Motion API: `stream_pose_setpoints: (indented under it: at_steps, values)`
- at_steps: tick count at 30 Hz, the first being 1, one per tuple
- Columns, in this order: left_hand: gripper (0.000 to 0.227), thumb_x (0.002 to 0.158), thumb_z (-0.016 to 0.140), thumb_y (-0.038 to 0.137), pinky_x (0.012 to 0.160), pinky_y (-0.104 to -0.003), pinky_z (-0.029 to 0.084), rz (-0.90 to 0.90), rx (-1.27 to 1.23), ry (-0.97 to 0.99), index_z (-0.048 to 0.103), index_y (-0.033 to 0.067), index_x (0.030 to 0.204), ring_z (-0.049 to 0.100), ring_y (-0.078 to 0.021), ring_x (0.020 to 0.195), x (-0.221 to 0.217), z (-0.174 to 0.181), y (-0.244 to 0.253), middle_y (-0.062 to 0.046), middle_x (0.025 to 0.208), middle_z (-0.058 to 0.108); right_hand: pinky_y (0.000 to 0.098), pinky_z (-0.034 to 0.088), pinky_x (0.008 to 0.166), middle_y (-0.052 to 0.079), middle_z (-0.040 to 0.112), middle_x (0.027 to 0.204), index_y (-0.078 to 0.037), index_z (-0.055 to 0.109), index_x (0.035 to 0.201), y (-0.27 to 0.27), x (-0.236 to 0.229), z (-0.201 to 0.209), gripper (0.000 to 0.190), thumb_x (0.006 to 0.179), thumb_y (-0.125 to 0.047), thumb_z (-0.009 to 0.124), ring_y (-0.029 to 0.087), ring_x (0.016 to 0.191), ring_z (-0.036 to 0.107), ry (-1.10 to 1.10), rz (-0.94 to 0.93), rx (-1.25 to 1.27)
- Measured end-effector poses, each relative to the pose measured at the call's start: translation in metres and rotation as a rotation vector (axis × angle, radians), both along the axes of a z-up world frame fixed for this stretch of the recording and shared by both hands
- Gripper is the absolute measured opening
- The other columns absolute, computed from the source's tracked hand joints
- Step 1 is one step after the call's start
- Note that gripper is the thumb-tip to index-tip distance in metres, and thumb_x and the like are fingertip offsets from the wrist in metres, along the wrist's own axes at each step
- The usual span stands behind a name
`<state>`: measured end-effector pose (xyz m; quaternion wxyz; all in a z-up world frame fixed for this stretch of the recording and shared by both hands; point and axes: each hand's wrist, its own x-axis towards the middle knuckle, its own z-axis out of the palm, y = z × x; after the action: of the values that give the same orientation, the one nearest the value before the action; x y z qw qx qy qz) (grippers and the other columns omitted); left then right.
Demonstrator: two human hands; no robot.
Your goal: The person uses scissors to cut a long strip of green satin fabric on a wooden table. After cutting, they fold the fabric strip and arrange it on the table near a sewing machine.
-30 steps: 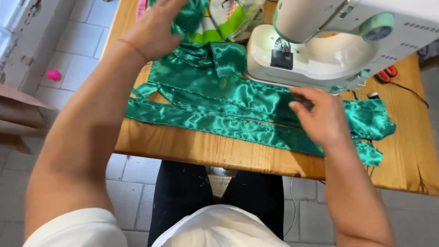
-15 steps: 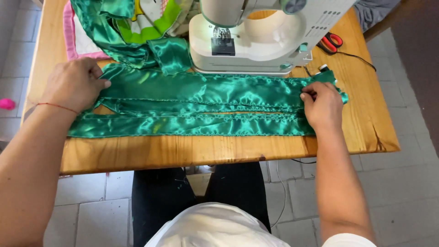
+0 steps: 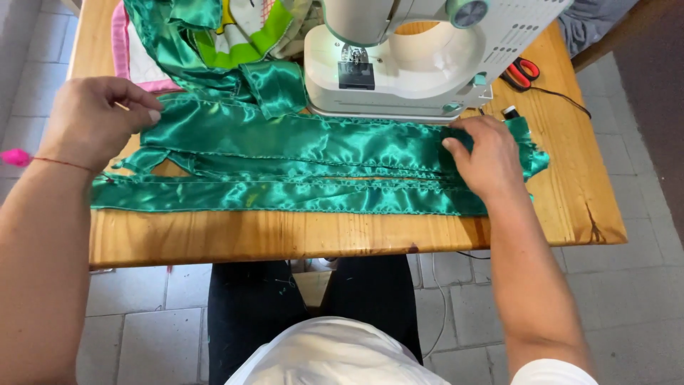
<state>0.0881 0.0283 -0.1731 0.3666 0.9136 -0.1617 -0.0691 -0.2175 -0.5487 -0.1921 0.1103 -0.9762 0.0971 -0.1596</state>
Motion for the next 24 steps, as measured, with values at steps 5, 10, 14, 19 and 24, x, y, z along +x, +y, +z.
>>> stream_pose_setpoints:
  at_steps: [5, 10, 14, 19, 24]
  values:
    - [0.007, 0.117, 0.092, 0.014, 0.088, -0.05, 0.057, -0.075, 0.147, -0.632, 0.094, 0.0177, 0.123, 0.075, -0.0324, 0.101, -0.008, -0.022, 0.004, -0.007, 0.116, 0.084, 0.0544, 0.057, 0.115, 0.014, 0.083, 0.136, -0.009, 0.088, 0.135, 0.046, 0.007, 0.009, 0.039, 0.101, -0.025, 0.099, 0.038, 0.133, 0.072, 0.008, 0.279, 0.047]
    - [0.016, 0.112, 0.088, 0.008, 0.096, -0.057, 0.062, -0.443, 0.045, -0.586, 0.091, 0.0052, 0.127, 0.08, -0.0426, 0.108, -0.051, 0.002, -0.055, -0.019, 0.121, 0.086, 0.0531, 0.065, 0.101, 0.008, 0.088, 0.124, -0.008, 0.09, 0.12, 0.063, 0.009, -0.003, 0.019, 0.101, -0.009, 0.094, 0.035, 0.118, 0.078, 0.064, 0.389, -0.011]
    - [0.015, 0.107, 0.085, 0.024, 0.101, -0.056, 0.065, -0.672, 0.087, -0.515, 0.089, 0.0142, 0.118, 0.082, -0.0449, 0.119, -0.067, -0.01, -0.107, -0.015, 0.119, 0.086, 0.0527, 0.068, 0.101, 0.004, 0.091, 0.121, -0.019, 0.094, 0.108, 0.056, 0.015, -0.005, 0.01, 0.1, -0.013, 0.093, 0.037, 0.119, 0.084, 0.067, 0.259, 0.159]
    - [0.014, 0.103, 0.088, 0.033, 0.097, -0.05, 0.067, -0.725, 0.221, -0.584, 0.087, 0.0209, 0.109, 0.082, -0.037, 0.113, -0.059, -0.038, -0.13, -0.006, 0.112, 0.084, 0.051, 0.069, 0.09, 0.007, 0.091, 0.124, -0.014, 0.094, 0.108, 0.061, 0.018, 0.008, 0.009, 0.1, -0.01, 0.091, 0.039, 0.112, 0.085, 0.139, 0.159, 0.341]
    - [0.016, 0.108, 0.081, 0.039, 0.088, -0.05, 0.068, -0.692, 0.267, -0.498, 0.085, 0.0265, 0.1, 0.082, -0.033, 0.106, -0.055, -0.027, -0.13, 0.001, 0.101, 0.082, 0.0448, 0.069, 0.089, 0.003, 0.089, 0.116, -0.02, 0.094, 0.1, 0.051, 0.027, -0.009, 0.006, 0.097, -0.017, 0.09, 0.032, 0.108, 0.086, 0.161, 0.005, 0.486]
